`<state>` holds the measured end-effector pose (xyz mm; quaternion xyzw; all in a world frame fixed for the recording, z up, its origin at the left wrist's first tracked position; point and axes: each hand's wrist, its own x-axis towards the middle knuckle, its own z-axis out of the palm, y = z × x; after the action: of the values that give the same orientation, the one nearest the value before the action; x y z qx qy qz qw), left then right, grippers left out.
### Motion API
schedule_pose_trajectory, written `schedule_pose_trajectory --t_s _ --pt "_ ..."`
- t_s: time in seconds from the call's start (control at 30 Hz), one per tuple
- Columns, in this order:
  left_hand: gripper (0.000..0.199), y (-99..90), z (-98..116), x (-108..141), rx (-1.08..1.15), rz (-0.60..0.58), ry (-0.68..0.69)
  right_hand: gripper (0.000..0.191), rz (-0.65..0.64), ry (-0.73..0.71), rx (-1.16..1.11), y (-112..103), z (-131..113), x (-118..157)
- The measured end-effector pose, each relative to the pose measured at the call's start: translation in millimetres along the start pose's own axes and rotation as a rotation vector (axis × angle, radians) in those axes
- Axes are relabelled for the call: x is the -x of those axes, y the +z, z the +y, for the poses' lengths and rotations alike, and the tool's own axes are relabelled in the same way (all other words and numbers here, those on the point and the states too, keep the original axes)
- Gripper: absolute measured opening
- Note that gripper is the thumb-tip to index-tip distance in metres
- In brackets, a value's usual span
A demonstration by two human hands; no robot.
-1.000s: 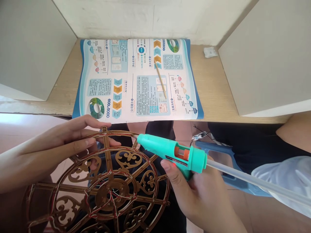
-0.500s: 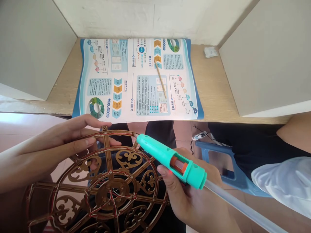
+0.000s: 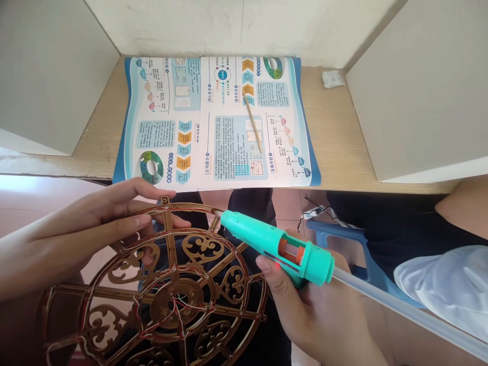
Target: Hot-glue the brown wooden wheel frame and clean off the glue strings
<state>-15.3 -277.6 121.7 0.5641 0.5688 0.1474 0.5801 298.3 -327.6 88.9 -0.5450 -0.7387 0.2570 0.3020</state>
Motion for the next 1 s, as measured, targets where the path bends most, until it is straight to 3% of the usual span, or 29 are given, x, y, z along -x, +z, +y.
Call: schedule_pose_trajectory --t_s 0.17,0.4,0.77,1.0 --pt "0.039 0.1 0.8 0.5 -0.007 0.020 0.005 0.033 -0.025 -0.043 -0.002 0.7 -2.3 -1.7" --pt "0.033 2.9 2.7 -0.5 -0.024 0.013 0.023 0.017 -0.048 -0.085 -0.054 3.6 -10.5 -7.5" --pt "0.039 -1.2 -1.7 -0.8 -0.061 0.067 0.005 0.024 -0.015 -0.047 -0.018 1.1 -2.0 -2.3" --pt "0.037 1.4 0.6 -3.7 -0.037 0.009 -0.006 0.022 -0.038 -0.058 -0.029 6.2 -12.5 -5.0"
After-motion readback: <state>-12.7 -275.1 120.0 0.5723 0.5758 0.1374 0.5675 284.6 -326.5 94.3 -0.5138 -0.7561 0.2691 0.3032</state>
